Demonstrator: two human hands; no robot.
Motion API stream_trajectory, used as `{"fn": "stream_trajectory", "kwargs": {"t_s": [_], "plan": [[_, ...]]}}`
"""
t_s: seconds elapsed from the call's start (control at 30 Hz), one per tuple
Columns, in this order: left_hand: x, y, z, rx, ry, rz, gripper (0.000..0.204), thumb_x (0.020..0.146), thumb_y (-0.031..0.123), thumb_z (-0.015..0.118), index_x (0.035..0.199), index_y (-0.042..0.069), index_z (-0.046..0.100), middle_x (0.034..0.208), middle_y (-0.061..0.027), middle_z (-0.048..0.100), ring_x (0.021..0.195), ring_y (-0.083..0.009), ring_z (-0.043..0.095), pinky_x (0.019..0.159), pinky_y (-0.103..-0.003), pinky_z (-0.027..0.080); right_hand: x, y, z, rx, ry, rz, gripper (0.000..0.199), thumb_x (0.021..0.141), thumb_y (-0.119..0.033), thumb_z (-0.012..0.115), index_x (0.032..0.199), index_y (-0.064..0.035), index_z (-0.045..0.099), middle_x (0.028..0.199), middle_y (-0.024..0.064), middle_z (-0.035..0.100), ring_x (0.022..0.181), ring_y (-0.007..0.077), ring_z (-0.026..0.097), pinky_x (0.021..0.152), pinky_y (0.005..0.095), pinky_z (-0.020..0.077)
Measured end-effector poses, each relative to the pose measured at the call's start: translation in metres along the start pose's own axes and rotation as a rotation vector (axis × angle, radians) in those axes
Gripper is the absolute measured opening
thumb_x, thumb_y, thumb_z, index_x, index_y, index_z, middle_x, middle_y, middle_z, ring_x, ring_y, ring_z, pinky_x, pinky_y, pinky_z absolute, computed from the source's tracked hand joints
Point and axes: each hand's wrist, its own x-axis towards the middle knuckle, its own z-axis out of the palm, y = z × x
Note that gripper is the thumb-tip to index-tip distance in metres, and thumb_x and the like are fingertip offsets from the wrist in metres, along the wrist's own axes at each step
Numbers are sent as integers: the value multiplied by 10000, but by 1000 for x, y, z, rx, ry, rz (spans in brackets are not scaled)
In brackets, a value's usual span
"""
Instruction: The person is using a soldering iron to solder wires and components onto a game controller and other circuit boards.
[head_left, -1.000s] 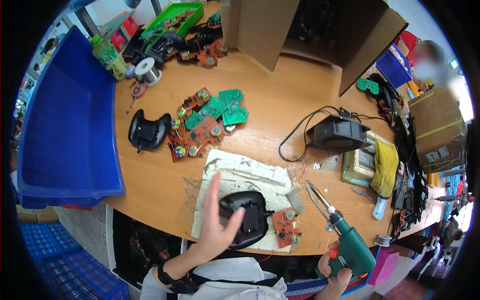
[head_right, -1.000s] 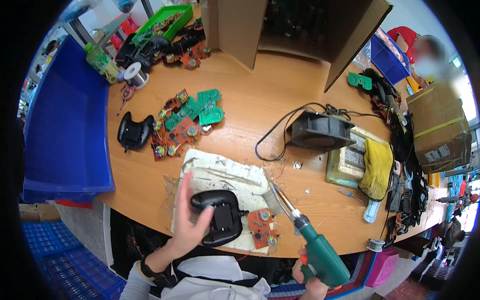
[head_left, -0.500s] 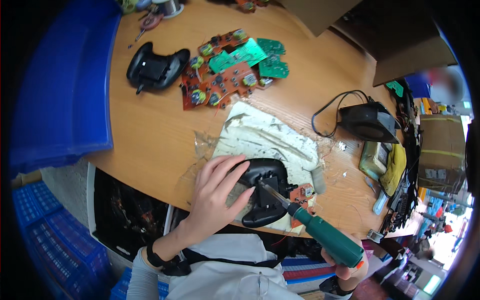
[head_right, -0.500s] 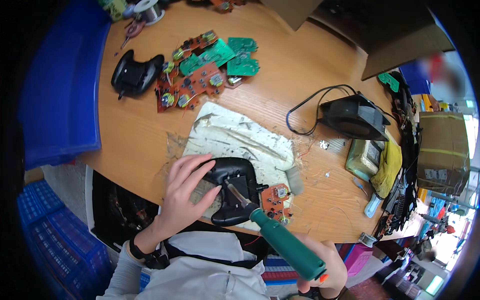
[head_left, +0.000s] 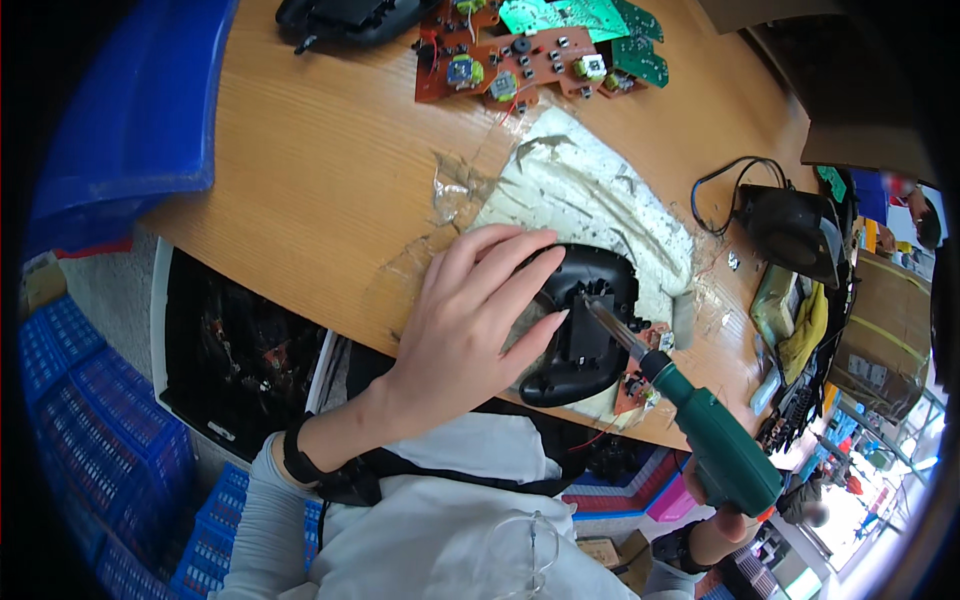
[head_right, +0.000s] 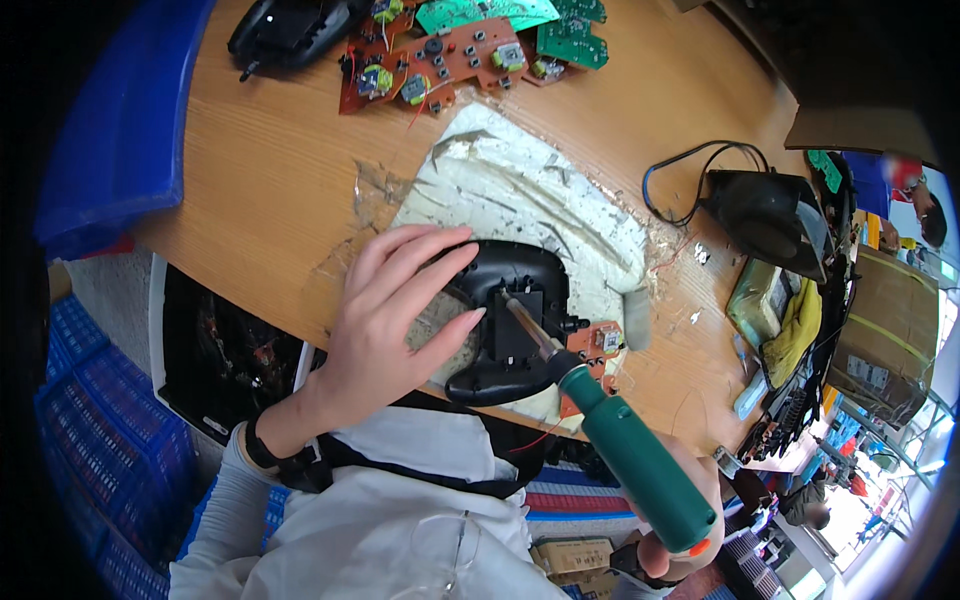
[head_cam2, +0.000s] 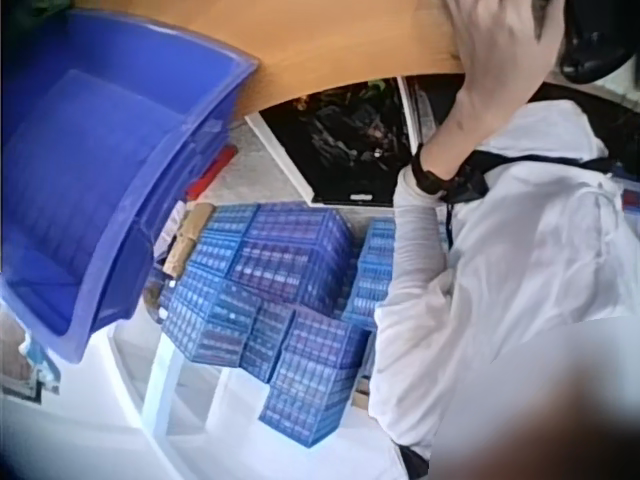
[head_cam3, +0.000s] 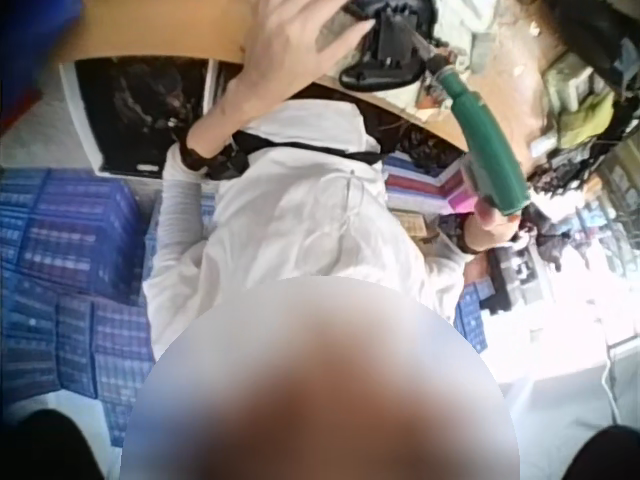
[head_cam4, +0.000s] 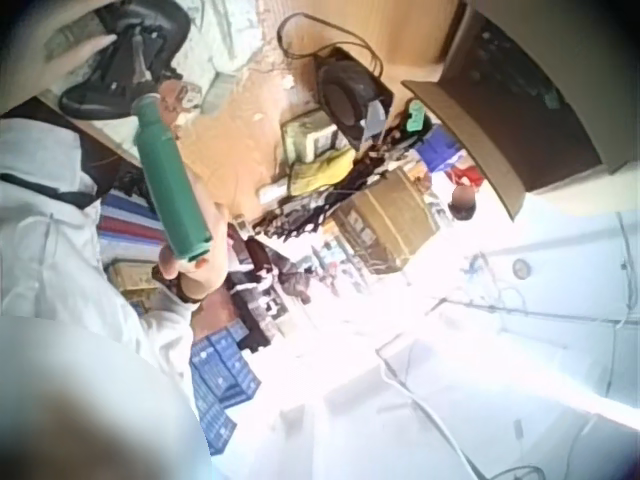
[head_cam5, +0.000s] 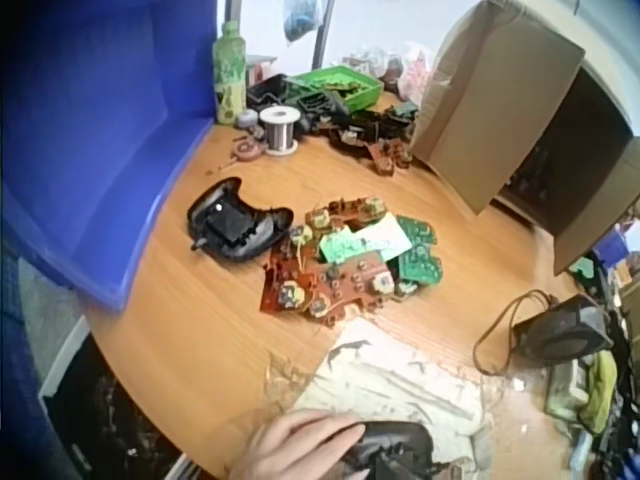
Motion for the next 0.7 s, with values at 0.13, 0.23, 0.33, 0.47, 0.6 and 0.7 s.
{"fn": "stream_trajectory", "kwargs": {"t_s": [0.13,0.23,0.33,0.47,0.6,0.7], "plan": [[2,-1,1,-9,5,15,377,638,81,634,992,-9,542,1058,-92,514,978,-260,444,840,-351,358,3,9,5,124,52,-88,975,432,-687,585,1022,77,453,635,10,468,479,51,411,438,183,308],[0,-4,6,-18,24,19,370,631,78,636,979,-11,546,1051,-92,518,968,-260,449,833,-351,363,12,40,-5,227,-165,-451,1072,518,-725,515,1167,106,326,1092,179,464,405,58,388,344,163,272],[-1,-5,4,-15,45,22,367,626,77,637,972,-9,551,1046,-91,522,963,-261,453,828,-351,366,13,51,-6,235,-163,-429,1070,516,-730,506,1161,106,332,1088,177,468,395,58,385,333,166,268],[0,-4,7,-15,49,37,366,626,79,639,971,-4,552,1046,-87,524,965,-261,453,830,-352,369,7,56,-7,223,-117,-394,1068,515,-738,494,1152,105,342,1082,174,475,379,57,381,316,171,262],[-2,-6,7,2,71,49,360,628,84,642,965,-6,553,1041,-85,527,967,-263,453,830,-353,372,18,60,-3,237,-178,-518,1066,516,-738,492,1152,104,340,1075,174,484,381,57,384,315,168,264],[-2,-7,9,-10,83,57,355,629,86,644,960,-7,554,1036,-85,529,963,-264,454,827,-353,375,15,61,-2,258,-159,-526,1072,512,-739,495,1149,109,335,1070,176,488,383,57,386,316,165,267]]}}
